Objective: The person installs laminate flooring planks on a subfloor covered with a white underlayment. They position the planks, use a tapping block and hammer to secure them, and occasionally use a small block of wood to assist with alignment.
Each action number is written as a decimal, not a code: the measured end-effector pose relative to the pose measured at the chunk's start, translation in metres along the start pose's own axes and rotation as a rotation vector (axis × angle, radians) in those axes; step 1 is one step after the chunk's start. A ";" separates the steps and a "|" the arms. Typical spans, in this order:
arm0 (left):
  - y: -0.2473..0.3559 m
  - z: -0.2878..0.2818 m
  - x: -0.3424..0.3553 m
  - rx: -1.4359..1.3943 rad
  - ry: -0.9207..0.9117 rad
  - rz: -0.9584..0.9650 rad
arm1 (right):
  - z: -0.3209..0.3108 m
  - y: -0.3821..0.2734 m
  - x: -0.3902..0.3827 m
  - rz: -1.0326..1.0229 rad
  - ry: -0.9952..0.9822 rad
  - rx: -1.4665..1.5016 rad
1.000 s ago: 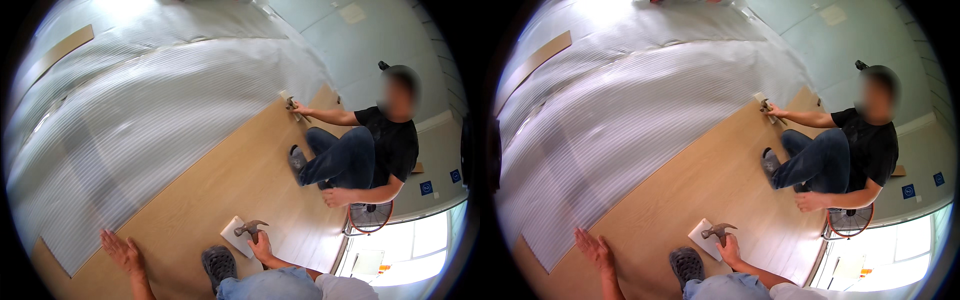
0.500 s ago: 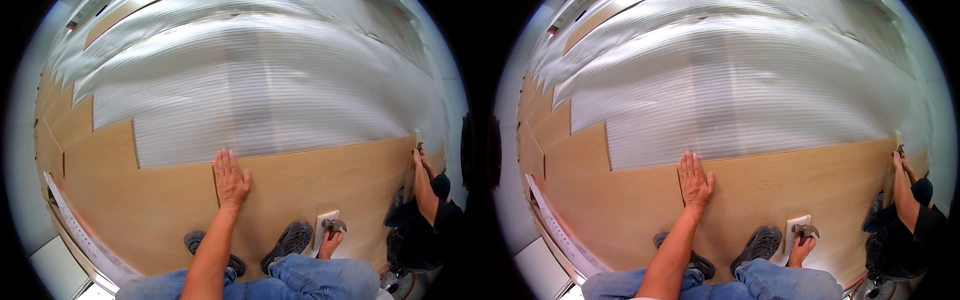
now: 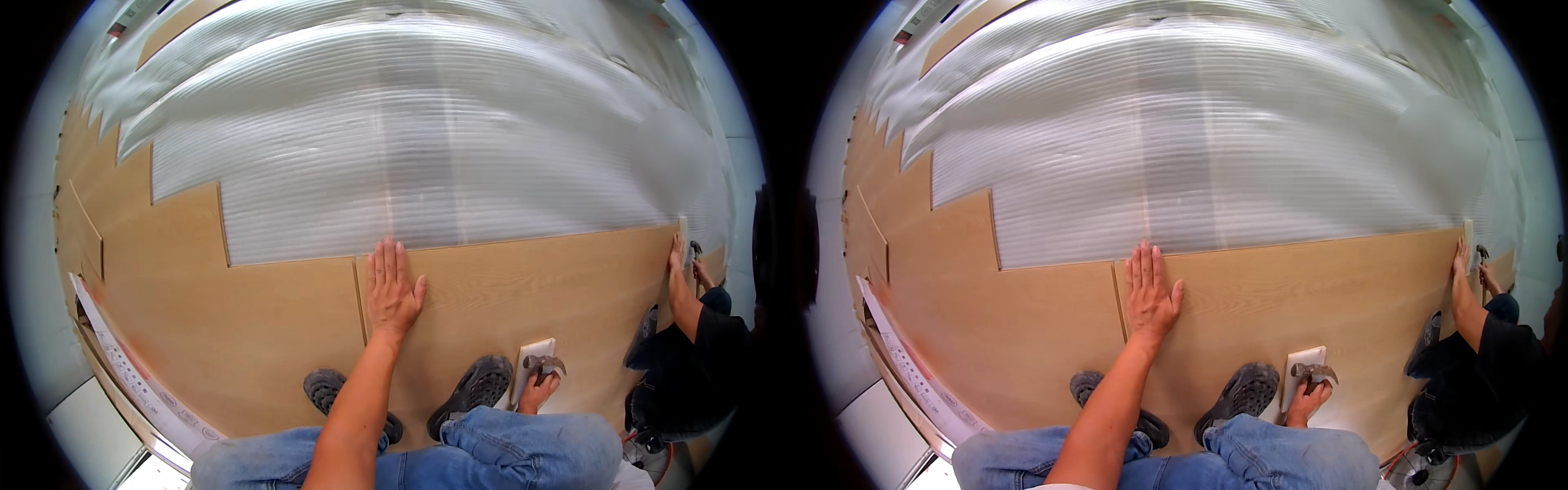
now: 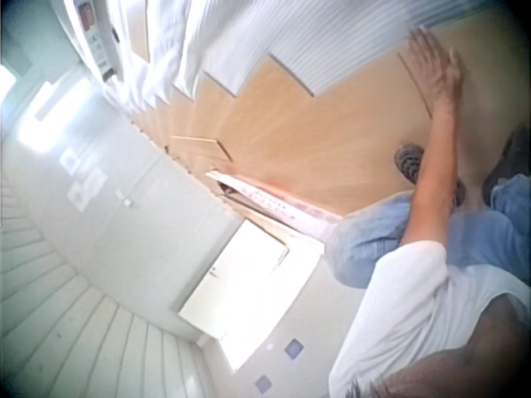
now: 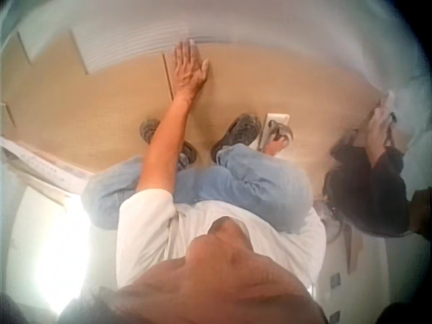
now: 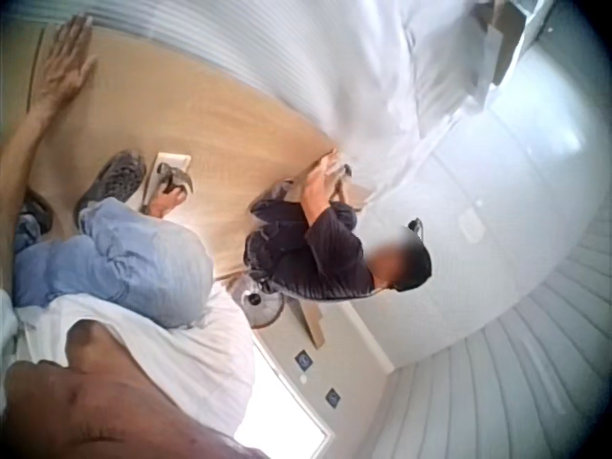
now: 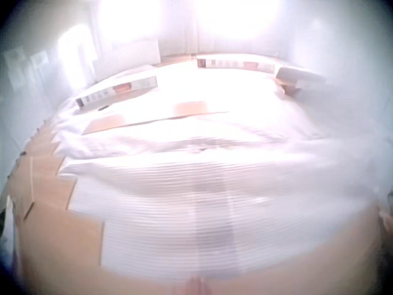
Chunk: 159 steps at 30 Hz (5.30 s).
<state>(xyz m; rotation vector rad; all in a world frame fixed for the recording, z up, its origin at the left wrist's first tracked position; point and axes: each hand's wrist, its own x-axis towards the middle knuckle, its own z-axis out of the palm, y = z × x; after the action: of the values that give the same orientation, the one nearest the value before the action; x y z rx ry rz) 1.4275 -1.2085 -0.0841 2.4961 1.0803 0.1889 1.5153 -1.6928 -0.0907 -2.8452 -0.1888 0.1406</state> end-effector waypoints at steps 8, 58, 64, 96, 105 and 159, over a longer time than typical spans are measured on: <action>-0.004 0.000 -0.003 -0.017 0.013 -0.014 | 0.000 -0.003 -0.003 -0.014 0.011 -0.002; -0.088 -0.073 0.031 0.110 0.002 -0.087 | -0.014 -0.030 0.005 -0.054 -0.016 -0.051; -0.095 -0.082 0.028 0.177 -0.060 -0.009 | -0.033 -0.040 0.010 -0.071 -0.136 -0.074; -0.108 -0.079 0.045 0.073 -0.186 -0.089 | -0.033 -0.038 0.015 -0.187 -0.074 -0.051; -0.115 -0.086 0.046 0.088 -0.235 -0.133 | -0.021 -0.038 0.009 -0.172 -0.040 -0.028; -0.114 -0.103 0.045 0.062 -0.277 -0.084 | -0.021 -0.027 -0.011 -0.138 0.001 0.028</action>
<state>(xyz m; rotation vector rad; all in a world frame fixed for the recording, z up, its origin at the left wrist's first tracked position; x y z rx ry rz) 1.3538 -1.0733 -0.0406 2.4333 1.0845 -0.2121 1.5040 -1.6743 -0.0622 -2.7931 -0.3785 0.1114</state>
